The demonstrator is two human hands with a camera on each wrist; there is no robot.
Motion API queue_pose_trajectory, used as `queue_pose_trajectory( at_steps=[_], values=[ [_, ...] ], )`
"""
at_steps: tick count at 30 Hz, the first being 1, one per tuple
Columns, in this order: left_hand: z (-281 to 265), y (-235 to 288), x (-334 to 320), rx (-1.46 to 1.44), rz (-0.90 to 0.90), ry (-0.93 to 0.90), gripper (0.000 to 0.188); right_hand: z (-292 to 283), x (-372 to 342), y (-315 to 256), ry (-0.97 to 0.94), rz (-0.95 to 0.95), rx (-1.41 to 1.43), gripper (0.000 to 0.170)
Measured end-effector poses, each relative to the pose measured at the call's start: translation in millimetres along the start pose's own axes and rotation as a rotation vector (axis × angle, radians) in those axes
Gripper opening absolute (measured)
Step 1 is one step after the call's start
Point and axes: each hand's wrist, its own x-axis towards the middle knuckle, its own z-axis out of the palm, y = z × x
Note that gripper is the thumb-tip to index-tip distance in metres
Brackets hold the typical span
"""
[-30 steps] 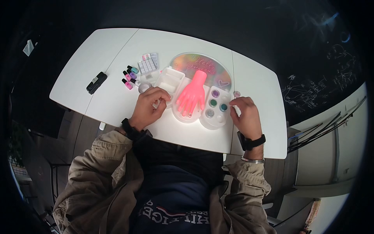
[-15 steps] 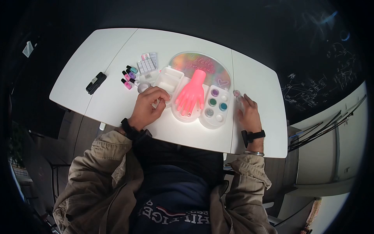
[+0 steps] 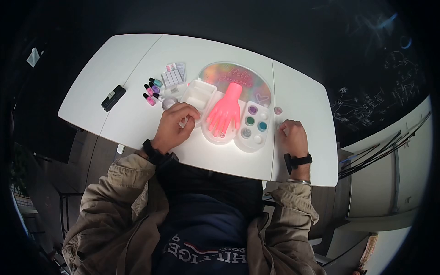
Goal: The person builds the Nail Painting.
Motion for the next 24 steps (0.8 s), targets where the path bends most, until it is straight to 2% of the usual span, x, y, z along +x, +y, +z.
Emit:
queue_pose_trajectory(
  at_steps=[5, 11, 17, 24],
  values=[
    [0.4, -0.1, -0.3, 0.000, -0.006, -0.001, 0.014, -27.3, 8.9, -42.8, 0.047, -0.046, 0.051, 0.013],
    [-0.6, 1.9, -0.3, -0.022, -0.032, -0.012, 0.014, -47.2, 9.5, -94.3, 0.009, -0.179, 0.084, 0.016],
    [-0.8, 1.5, 0.1, -0.022, -0.020, -0.006, 0.014, -47.4, 8.5, -104.3, -0.142, -0.218, 0.091, 0.016],
    [-0.1, 0.0, -0.3, -0.020, -0.014, 0.000, 0.014, -41.6, 8.2, -98.8, -0.174, -0.245, 0.106, 0.018]
  ],
)
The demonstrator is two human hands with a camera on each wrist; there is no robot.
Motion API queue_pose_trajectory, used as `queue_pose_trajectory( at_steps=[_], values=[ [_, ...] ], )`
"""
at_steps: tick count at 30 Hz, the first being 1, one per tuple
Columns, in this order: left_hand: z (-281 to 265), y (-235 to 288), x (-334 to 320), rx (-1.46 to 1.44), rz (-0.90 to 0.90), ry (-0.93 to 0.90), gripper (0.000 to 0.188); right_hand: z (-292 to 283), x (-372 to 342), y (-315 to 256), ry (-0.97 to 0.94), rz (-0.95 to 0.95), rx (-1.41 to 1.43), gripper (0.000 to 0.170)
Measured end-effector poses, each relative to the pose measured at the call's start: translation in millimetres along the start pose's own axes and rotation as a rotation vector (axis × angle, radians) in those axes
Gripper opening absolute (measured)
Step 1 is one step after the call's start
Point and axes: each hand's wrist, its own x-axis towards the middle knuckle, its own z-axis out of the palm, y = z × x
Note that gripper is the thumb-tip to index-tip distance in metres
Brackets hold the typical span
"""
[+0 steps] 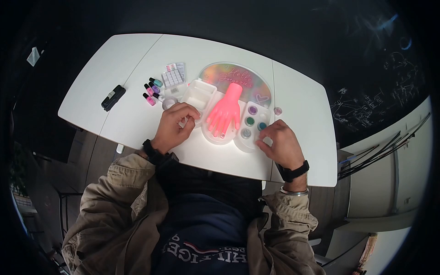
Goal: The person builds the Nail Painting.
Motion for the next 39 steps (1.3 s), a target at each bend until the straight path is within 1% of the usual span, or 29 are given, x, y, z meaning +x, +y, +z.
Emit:
queue_pose_trajectory(
  at_steps=[7, 13, 26, 29, 32, 34, 35, 38, 39],
  values=[
    [-1.1, 2.6, 0.5, -0.001, -0.022, -0.012, 0.014, 3.2, 0.1, 4.6, -0.013, 0.016, 0.037, 0.017],
    [-0.6, 0.8, -0.2, 0.018, 0.011, -0.004, 0.014, 4.8, -1.2, 6.6, -0.015, 0.041, 0.054, 0.018],
    [0.7, -0.5, -0.6, 0.006, -0.001, -0.002, 0.014, 3.5, -0.9, 8.5, -0.001, 0.052, 0.056, 0.016],
    [-0.5, 1.3, -0.5, 0.005, 0.007, 0.000, 0.014, -0.3, -0.4, 8.0, 0.024, 0.069, 0.093, 0.015],
    [-0.8, -0.2, -0.6, 0.007, 0.018, -0.003, 0.014, 2.4, -0.9, 17.0, 0.143, 0.124, 0.095, 0.012],
    [-0.3, -0.5, -0.8, 0.002, 0.012, -0.004, 0.014, 7.7, -1.6, 29.7, 0.226, 0.129, 0.013, 0.012],
    [-0.1, -0.7, -0.8, 0.002, 0.014, -0.001, 0.014, 10.7, -2.5, 36.3, 0.268, 0.132, -0.028, 0.014],
    [-0.3, -0.8, -0.9, 0.005, 0.020, 0.004, 0.015, 16.7, -6.1, 51.8, 0.280, 0.136, -0.144, 0.025],
    [-0.8, -0.3, -0.7, 0.007, 0.022, 0.003, 0.015, 18.9, -7.1, 56.8, 0.270, 0.153, -0.144, 0.027]
  ],
)
